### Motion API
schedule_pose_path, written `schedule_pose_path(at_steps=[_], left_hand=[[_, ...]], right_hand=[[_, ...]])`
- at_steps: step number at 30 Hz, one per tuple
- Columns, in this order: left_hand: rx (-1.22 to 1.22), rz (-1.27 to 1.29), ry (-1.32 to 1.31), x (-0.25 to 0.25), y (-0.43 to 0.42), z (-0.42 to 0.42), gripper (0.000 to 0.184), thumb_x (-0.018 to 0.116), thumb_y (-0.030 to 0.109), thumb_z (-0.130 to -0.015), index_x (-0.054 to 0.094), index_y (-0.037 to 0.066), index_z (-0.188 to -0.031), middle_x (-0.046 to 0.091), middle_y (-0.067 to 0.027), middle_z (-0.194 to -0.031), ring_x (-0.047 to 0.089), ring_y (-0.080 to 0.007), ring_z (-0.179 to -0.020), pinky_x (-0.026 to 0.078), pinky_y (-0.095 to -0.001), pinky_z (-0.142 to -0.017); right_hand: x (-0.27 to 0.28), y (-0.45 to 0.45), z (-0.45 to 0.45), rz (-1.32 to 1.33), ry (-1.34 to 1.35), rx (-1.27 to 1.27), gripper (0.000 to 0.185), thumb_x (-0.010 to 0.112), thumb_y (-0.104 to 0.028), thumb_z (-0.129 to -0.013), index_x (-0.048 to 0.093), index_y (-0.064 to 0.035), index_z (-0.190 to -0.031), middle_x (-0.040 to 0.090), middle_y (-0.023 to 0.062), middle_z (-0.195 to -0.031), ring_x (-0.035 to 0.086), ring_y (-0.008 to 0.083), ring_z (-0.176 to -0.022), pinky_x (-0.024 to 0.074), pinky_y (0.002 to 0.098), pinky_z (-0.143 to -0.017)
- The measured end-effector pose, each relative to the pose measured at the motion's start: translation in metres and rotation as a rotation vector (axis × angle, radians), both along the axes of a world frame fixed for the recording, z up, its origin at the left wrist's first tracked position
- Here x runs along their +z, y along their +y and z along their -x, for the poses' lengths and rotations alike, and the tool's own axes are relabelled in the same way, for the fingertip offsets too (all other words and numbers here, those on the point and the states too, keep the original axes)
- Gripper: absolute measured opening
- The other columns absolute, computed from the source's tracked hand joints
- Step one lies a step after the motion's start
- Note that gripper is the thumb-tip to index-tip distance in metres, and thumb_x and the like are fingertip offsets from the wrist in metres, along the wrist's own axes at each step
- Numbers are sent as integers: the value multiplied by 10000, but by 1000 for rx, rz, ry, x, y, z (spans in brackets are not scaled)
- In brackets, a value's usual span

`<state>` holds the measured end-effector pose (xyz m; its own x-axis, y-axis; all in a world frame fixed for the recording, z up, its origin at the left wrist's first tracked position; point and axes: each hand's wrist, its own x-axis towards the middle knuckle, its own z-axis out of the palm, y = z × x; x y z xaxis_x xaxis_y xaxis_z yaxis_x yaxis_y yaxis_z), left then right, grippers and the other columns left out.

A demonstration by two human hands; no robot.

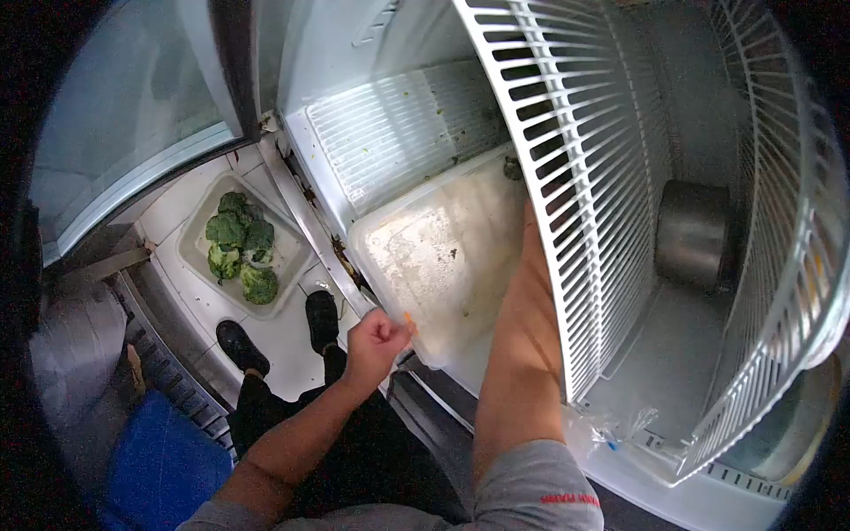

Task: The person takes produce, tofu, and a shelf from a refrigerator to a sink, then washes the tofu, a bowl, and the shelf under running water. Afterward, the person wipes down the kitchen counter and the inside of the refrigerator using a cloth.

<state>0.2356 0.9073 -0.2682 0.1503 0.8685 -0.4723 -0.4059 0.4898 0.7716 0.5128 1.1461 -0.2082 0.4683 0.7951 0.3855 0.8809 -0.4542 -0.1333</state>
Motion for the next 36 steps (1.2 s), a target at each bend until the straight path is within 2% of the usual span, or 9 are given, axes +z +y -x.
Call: schedule_pose_path(at_steps=[2,5,11,19,20,22,29,32,36], left_hand=[[81,15,-82,10,4,8,402,720,72,-778,346,71,-631,403,32,-557,375,-45,-538,355,-226,-481],[-30,-43,127,14,4,18,397,712,84,-791,348,69,-632,398,36,-558,381,-41,-541,363,-222,-489],[-191,55,-127,10,-6,46,133,604,27,-859,483,38,-911,573,-53,-886,572,-97,-852,475,-238,-737],[-152,-81,1018,-41,-151,239,396,620,38,-743,497,17,-1119,488,-218,-1195,464,-381,-1115,340,-425,-989],[-182,-97,1067,-47,-172,252,394,621,66,-748,496,19,-1118,475,-222,-1206,448,-381,-1127,324,-442,-995],[-285,-99,1117,-69,-210,260,405,640,146,-751,501,28,-1113,451,-218,-1227,406,-381,-1173,268,-494,-1028],[-510,-172,1159,-60,-186,254,436,669,243,-750,527,54,-1116,448,-155,-1255,368,-320,-1251,173,-546,-1076],[-542,-167,1168,-62,-182,259,422,663,249,-756,537,61,-1111,454,-143,-1249,370,-307,-1253,168,-541,-1080],[-573,-173,1183,-65,-186,263,444,673,228,-756,499,72,-1134,437,-158,-1253,378,-335,-1231,162,-560,-1072]], right_hand=[[-6,14,-49,155,117,-434,667,499,-553,-848,652,92,-915,617,304,-951,566,440,-982,423,467,-876],[-24,27,-63,-112,77,-121,853,693,-554,-685,501,99,-1199,541,283,-1177,538,382,-1087,435,455,-909],[6,41,8,-119,216,-324,887,790,-439,-586,465,70,-1235,517,259,-1216,449,354,-1200,426,474,-932],[-14,45,-16,-656,-250,-107,792,833,-313,-569,480,57,-1173,578,241,-1094,576,374,-1012,479,429,-859],[7,33,34,-619,310,-376,850,836,-297,-582,428,73,-1230,540,266,-1155,536,363,-1091,456,415,-901],[2,33,-3,-496,432,-531,701,739,-289,-714,427,48,-1244,508,213,-1230,480,325,-1165,392,383,-973],[56,-10,143,-957,1258,-153,422,522,-274,-852,504,-49,-1208,510,104,-1219,466,240,-1108,370,390,-927],[42,-73,262,-633,1254,210,288,615,-181,-812,521,-73,-1063,496,82,-1128,473,190,-1030,407,350,-863],[-20,-136,351,-89,825,639,586,727,-85,-500,451,-71,-1017,462,137,-1076,440,288,-1033,327,379,-954]])
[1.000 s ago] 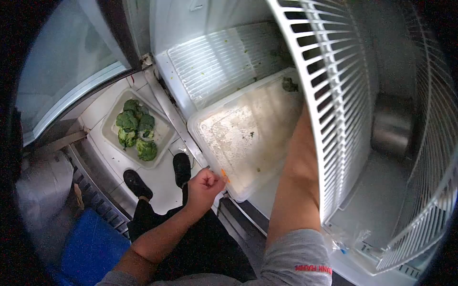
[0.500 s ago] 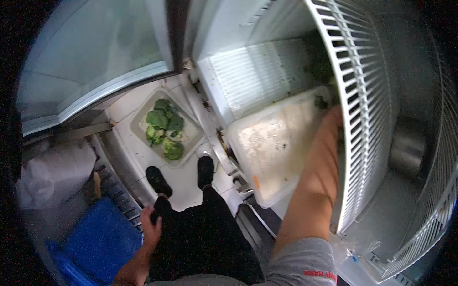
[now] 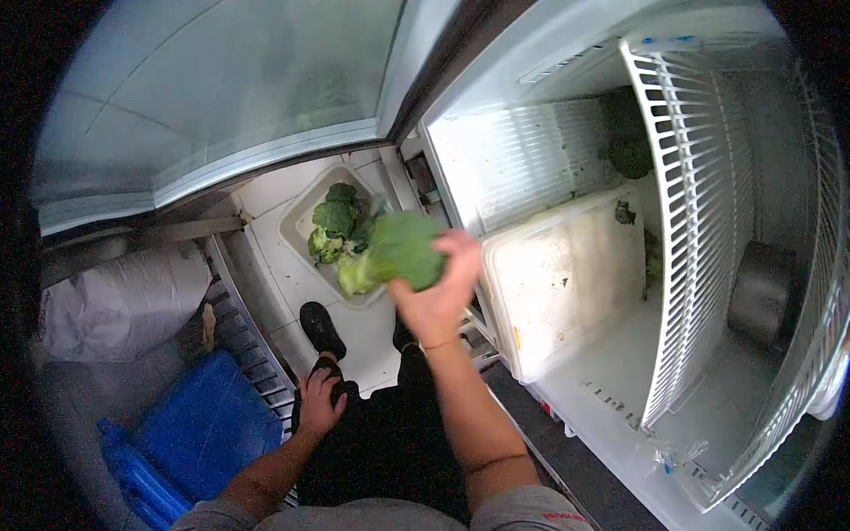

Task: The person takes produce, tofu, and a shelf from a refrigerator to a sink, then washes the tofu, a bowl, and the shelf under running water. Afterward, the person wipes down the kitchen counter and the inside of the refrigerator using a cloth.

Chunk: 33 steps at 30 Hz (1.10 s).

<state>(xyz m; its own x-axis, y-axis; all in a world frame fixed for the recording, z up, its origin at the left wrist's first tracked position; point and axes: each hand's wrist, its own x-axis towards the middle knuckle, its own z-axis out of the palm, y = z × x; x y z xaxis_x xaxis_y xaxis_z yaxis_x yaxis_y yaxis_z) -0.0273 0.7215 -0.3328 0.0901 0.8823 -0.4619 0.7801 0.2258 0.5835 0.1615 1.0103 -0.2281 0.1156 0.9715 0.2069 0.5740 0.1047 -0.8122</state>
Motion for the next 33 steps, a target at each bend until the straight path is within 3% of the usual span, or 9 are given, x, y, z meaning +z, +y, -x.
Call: schedule_pose_path(at_steps=[5,9,14,19,21,23,25,28,33], left_hand=[[22,30,-12,-5,-4,5,408,657,254,-757,543,70,-1103,462,-134,-1240,375,-298,-1246,168,-536,-1084],[38,68,-1,1,0,3,386,654,234,-760,540,68,-1089,463,-148,-1233,378,-305,-1240,169,-543,-1081],[35,-5,16,-6,6,3,388,661,214,-742,538,61,-1076,469,-152,-1212,399,-319,-1212,196,-538,-1068],[37,-38,71,-15,11,17,391,648,191,-743,513,65,-1087,470,-156,-1192,415,-320,-1185,209,-532,-1062],[77,0,74,-9,23,21,384,642,193,-750,506,71,-1087,477,-162,-1177,419,-329,-1175,208,-530,-1064],[91,25,109,-11,29,24,366,638,190,-755,512,72,-1078,482,-170,-1169,422,-339,-1166,209,-526,-1066],[97,25,111,-14,33,23,362,636,185,-754,513,72,-1075,482,-173,-1170,422,-344,-1165,209,-524,-1067],[79,16,109,-16,36,22,353,637,178,-750,519,71,-1065,483,-174,-1174,423,-349,-1163,212,-520,-1068],[78,-8,96,-16,35,18,340,644,167,-741,531,75,-1048,486,-170,-1176,426,-342,-1167,222,-520,-1065]], right_hand=[[-43,-13,32,166,-292,286,601,735,-108,-568,481,-83,-1112,457,192,-1184,399,383,-1141,282,462,-1008],[17,33,-1,-28,-323,371,595,720,-124,-635,503,-102,-1188,437,202,-1262,348,388,-1233,264,475,-1035],[43,166,-141,-235,-510,-328,654,753,-115,-674,459,-21,-1251,421,162,-1289,374,318,-1235,297,379,-1045],[36,266,-270,112,-798,-486,1138,798,-546,-565,246,-2,-1398,288,226,-1424,247,399,-1323,235,463,-1091],[4,295,-310,165,-393,-273,1186,765,-632,-534,250,-18,-1408,339,200,-1409,313,323,-1316,262,420,-1083],[-9,317,-318,180,-537,-342,1146,793,-586,-536,291,-21,-1397,370,164,-1402,341,283,-1305,274,374,-1080],[-21,331,-325,25,-413,-362,1030,835,-462,-569,355,-26,-1370,384,124,-1398,368,278,-1280,294,372,-1065],[-21,343,-337,257,-176,-368,1005,834,-411,-588,345,-15,-1371,390,122,-1390,379,270,-1271,301,377,-1060],[-32,337,-350,349,-572,-461,844,771,-453,-618,451,-48,-1286,471,144,-1313,443,286,-1211,331,402,-1030]])
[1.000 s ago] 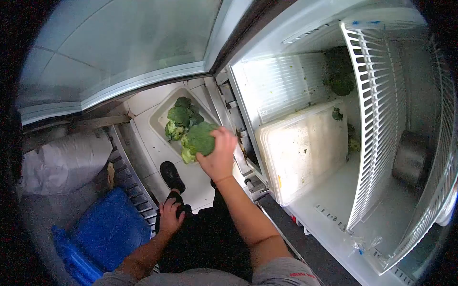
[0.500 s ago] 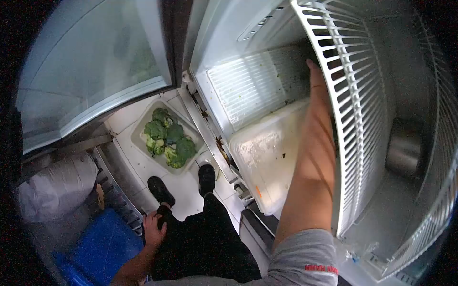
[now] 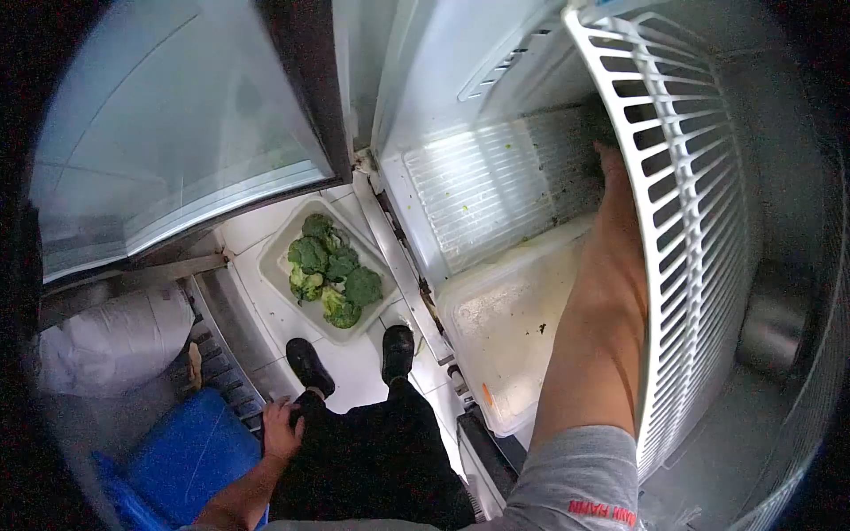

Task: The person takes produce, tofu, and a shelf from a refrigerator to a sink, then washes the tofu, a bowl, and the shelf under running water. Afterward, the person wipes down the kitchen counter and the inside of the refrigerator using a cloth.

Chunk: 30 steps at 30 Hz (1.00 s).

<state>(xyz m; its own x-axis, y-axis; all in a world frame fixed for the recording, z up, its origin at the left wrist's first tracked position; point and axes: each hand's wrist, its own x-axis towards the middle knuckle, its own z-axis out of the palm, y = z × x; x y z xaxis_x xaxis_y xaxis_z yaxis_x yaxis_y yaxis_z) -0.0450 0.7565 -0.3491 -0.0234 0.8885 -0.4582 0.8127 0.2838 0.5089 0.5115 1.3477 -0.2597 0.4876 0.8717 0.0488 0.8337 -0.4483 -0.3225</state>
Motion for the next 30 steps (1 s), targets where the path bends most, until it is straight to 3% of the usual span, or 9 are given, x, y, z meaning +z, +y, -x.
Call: schedule_pose_path(at_steps=[4,11,13,16,17,18,21,26,30], left_hand=[[-6,22,-39,1,2,-3,334,647,159,-737,538,73,-1041,487,-153,-1183,422,-329,-1175,228,-526,-1059],[-27,36,-67,5,1,-5,320,635,152,-743,535,68,-1035,488,-164,-1177,417,-356,-1171,234,-519,-1047],[-15,28,-52,5,2,-5,316,637,154,-739,544,72,-1029,490,-152,-1180,424,-331,-1175,229,-524,-1054],[-12,24,-44,2,0,-7,308,641,153,-732,555,76,-1017,493,-139,-1181,431,-302,-1180,221,-530,-1063],[-7,13,-39,1,-1,-6,303,642,150,-728,557,77,-1010,494,-138,-1180,432,-298,-1181,218,-532,-1065],[-8,11,-34,0,-1,-5,303,642,150,-728,557,77,-1010,494,-138,-1180,432,-298,-1181,218,-532,-1065],[-17,12,-37,-1,-5,-5,293,639,143,-725,559,76,-999,498,-136,-1171,440,-300,-1171,220,-529,-1065],[-16,25,-30,0,-8,-6,266,622,133,-743,551,66,-990,501,-156,-1154,442,-339,-1153,241,-531,-1044],[-33,25,-10,0,-8,-7,288,614,153,-745,563,80,-1019,507,-129,-1170,433,-290,-1183,222,-543,-1058]], right_hand=[[4,-41,15,24,-353,-173,636,713,-490,-634,624,-119,-1143,585,157,-1192,557,326,-1094,377,432,-983],[65,-49,73,242,-365,-107,415,643,-322,-729,650,-68,-1057,600,170,-1158,563,320,-1092,444,429,-912],[55,-14,55,570,-620,73,317,569,-270,-815,654,-59,-1036,602,167,-1153,578,302,-1077,460,414,-903],[34,-22,77,397,-838,-34,312,485,-236,-873,633,-65,-1088,525,185,-1256,519,309,-1157,444,462,-925],[72,-55,141,361,-867,-128,485,584,-298,-832,497,-118,-1274,407,183,-1364,416,332,-1248,424,527,-935],[73,-54,141,360,-862,-129,485,584,-298,-832,497,-118,-1274,407,183,-1364,416,332,-1248,424,527,-935],[40,-28,102,117,-617,227,1056,827,-369,-567,218,-243,-1421,401,202,-1330,380,354,-1257,412,559,-941],[36,-43,143,90,-698,103,881,791,-267,-598,342,-265,-1356,477,189,-1212,491,358,-1134,434,465,-954],[106,-126,225,-289,-112,208,878,806,-182,-552,389,-106,-1321,499,203,-1228,478,331,-1166,415,414,-962]])
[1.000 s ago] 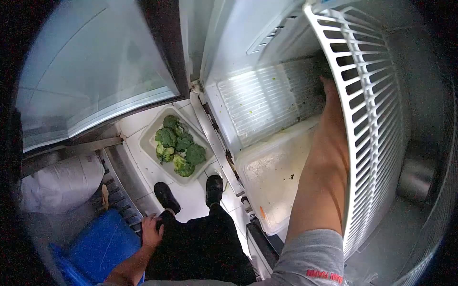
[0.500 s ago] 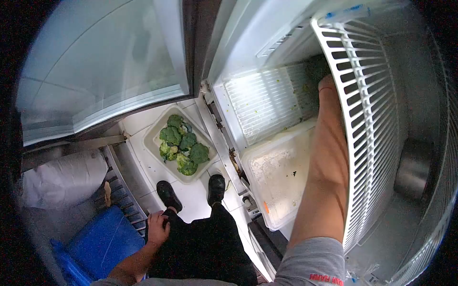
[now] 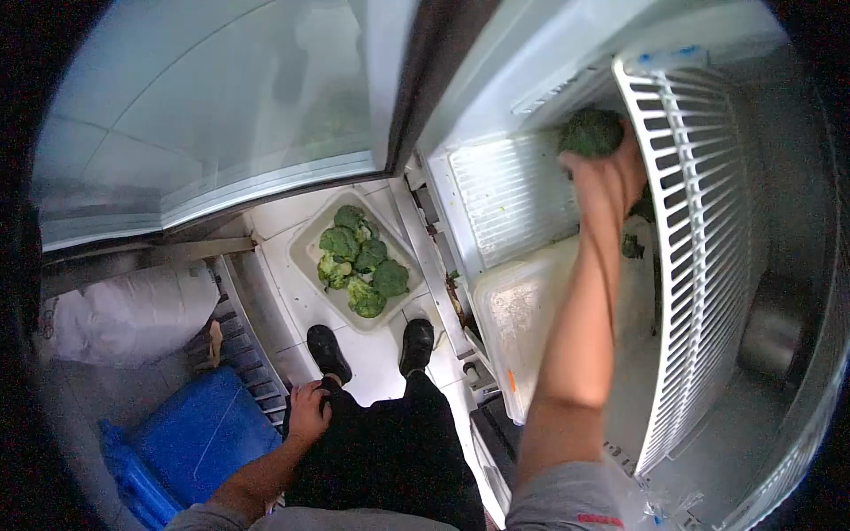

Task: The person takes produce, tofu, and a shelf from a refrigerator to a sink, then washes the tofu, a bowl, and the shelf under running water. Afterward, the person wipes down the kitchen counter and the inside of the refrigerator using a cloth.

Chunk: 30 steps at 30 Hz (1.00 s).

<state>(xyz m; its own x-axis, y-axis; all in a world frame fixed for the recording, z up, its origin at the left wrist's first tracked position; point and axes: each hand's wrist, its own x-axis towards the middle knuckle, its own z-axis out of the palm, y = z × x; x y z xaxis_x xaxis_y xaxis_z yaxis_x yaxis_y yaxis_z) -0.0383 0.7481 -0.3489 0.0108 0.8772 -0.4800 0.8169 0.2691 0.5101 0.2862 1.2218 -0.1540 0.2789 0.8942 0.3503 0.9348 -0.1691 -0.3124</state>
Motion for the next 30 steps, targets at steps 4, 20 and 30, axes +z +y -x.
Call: schedule_pose_path(at_steps=[4,20,30], left_hand=[[5,11,1,2,3,-1,280,607,154,-749,565,85,-1016,505,-129,-1177,434,-290,-1185,216,-544,-1061],[46,1,-8,-2,-12,13,271,610,141,-741,568,85,-1003,501,-130,-1171,444,-286,-1174,215,-531,-1061],[54,26,18,3,-10,15,281,610,103,-721,564,73,-996,501,-141,-1155,441,-303,-1169,222,-530,-1066]], right_hand=[[13,-118,85,34,390,412,843,819,-130,-482,450,-16,-1232,515,192,-1104,475,339,-1084,371,402,-972],[-202,-197,191,431,274,688,824,762,-184,-626,368,-129,-1348,312,196,-1378,311,414,-1262,286,513,-1026],[-11,25,-80,392,-206,-266,958,762,-449,-628,301,-131,-1406,298,198,-1428,265,354,-1332,273,504,-1064]])
